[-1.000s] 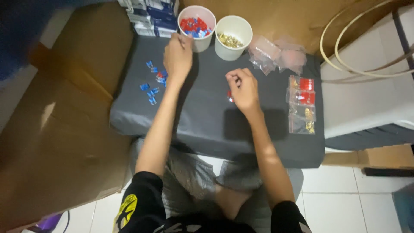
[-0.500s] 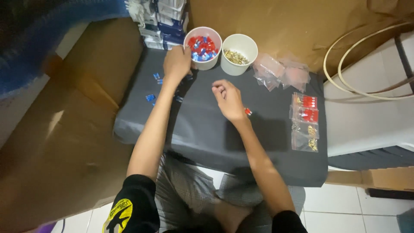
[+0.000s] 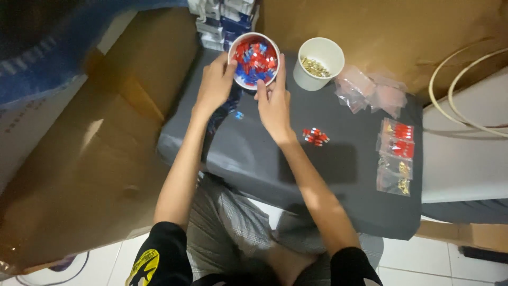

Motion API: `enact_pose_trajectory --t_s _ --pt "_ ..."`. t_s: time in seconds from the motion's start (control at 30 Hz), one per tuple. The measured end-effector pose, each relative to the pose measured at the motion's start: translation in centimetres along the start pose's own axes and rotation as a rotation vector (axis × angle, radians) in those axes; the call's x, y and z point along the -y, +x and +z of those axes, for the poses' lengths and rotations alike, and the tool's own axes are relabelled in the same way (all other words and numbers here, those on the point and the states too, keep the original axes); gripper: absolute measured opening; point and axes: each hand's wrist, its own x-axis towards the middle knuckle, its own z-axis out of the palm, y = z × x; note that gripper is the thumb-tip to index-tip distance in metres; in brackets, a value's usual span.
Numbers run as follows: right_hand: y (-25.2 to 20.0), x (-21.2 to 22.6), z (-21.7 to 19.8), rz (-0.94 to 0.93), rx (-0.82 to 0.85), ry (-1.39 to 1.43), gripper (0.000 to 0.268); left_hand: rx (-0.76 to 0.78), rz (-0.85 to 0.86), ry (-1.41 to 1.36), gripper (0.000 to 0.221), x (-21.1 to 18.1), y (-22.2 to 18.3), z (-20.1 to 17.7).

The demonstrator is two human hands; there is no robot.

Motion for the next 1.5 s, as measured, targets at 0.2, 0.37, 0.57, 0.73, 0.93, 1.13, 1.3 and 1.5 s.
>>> enact_pose_trajectory --t_s 0.2,0.37,0.57,0.73,0.93,1.13,1.3,1.5 --pt "-0.6 -2.2 1.8 0.039 0.081 -0.031 0.071 0.008 0.172 -0.034 0.033 5.2 0.4 0.2" --pt "-1.0 -2.7 2.4 -0.039 0.093 -0.066 0.07 0.012 0.153 0.039 0.03 5.3 0.0 -0.2" --pt "-0.9 -3.3 2.6 -0.11 0.078 -0.105 0.073 0.069 0.178 0.096 0.037 5.7 -0.4 -0.4" --pt "-0.8 -3.3 2.7 -0.078 0.07 -0.111 0.075 0.099 0.162 0.061 0.024 6.0 -0.7 -0.5" --pt "-1.2 -3.9 2.9 -0.18 0.047 -0.092 0.067 0.061 0.132 0.235 0.018 6.2 -1.4 -0.3" --pt "-1.2 -4.3 3.2 -0.125 0.069 -0.132 0.068 0.007 0.164 0.29 0.029 6.3 -1.2 -0.1" --pt "-1.2 -4.2 3.0 -0.09 0.106 -0.192 0.074 -0.054 0.117 0.154 0.026 6.6 -1.2 0.4" --pt "-1.2 -3.9 2.3 -0.1 0.103 -0.199 0.069 -0.107 0.107 0.104 0.027 7.3 -1.3 0.3"
